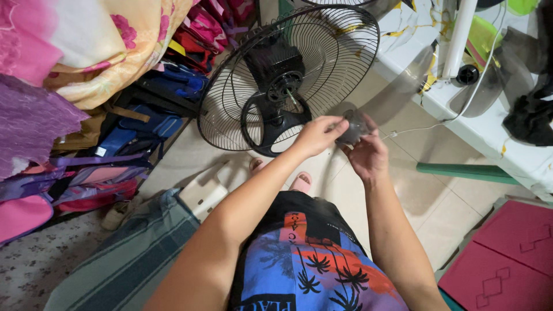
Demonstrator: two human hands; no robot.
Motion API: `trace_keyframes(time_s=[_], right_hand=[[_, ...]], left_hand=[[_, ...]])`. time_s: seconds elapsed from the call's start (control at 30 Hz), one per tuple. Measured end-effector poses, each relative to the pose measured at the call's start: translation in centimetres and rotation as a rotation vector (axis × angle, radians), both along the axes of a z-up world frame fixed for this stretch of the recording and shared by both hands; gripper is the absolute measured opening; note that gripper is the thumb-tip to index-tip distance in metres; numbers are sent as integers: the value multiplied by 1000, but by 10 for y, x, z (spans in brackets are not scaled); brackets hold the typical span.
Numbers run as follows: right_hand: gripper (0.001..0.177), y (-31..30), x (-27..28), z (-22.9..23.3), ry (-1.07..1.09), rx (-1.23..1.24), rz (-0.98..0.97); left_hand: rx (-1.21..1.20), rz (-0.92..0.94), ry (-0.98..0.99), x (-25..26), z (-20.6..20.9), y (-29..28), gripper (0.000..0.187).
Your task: The person disassembles a black electric fan by removing the front grille, fan blades, and rear grille, then wipes the blades with a cloth and reassembles the fan components in reverse order.
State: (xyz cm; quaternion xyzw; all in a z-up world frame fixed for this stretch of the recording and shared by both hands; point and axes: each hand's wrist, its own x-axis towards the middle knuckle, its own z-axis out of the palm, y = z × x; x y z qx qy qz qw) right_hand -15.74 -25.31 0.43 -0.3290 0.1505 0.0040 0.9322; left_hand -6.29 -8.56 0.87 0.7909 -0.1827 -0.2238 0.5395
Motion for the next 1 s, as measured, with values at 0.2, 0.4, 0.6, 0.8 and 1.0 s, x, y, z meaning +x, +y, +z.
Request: trace_keyframes(time_s=[0.2,0.4,0.6,0.8,1.0], right_hand=[[65,9,8,-43,76,-308,-185],[77,13,13,-39,207,-307,60],[78,30,19,-5,245,28,218],[74,56,20,-4,196,-238,40],[77,66,26,-3,93,-568,62]], left_hand=[[-99,6,260,-2,-33,-4,76],[-199,43,362,-8,-60,8,68],[-410,4,456,1,-85,40,52],[-258,383,136,39,-100,61,26],[-221,283,734,66,-78,72,28]])
